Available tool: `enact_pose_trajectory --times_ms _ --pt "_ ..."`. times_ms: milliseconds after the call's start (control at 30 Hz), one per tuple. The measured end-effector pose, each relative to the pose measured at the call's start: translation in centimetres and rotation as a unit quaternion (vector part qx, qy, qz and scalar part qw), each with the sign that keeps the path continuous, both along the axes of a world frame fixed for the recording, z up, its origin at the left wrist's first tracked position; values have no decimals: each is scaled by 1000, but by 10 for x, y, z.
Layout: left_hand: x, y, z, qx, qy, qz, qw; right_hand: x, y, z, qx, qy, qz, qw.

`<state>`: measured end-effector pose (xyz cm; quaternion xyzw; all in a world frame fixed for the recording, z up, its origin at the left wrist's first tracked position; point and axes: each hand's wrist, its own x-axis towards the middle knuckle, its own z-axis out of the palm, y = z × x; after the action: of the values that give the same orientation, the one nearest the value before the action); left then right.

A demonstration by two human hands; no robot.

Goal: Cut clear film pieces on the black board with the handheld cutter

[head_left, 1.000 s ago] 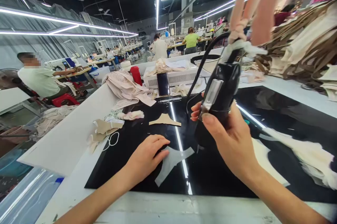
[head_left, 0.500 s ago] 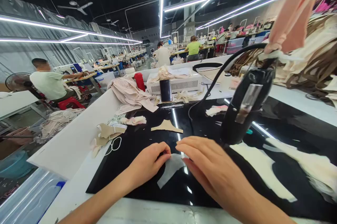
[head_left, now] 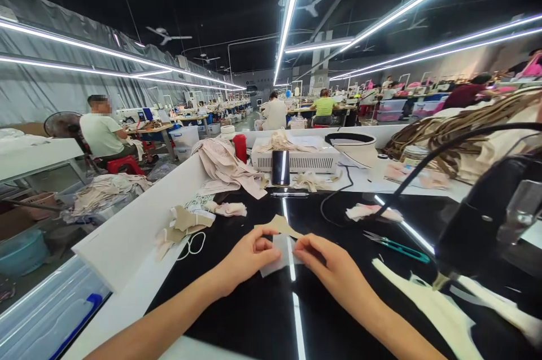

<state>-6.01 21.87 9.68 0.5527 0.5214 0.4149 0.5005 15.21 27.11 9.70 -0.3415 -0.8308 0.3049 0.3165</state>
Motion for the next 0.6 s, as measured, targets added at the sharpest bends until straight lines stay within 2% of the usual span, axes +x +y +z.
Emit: enact_pose_trajectory --times_ms 167,333,433,600 --pt "-9 37 -5 30 34 55 997 -15 27 -4 26 3 -55 998" --pt "-19 75 -4 91 161 89 979 -31 54 -11 57 -37 -100 993" --pt "-20 82 -2 131 256 83 954 -35 59 -17 77 -80 -124 986" --pt "-16 77 -5 158 382 52 909 -37 56 -26 118 -147 -130 973"
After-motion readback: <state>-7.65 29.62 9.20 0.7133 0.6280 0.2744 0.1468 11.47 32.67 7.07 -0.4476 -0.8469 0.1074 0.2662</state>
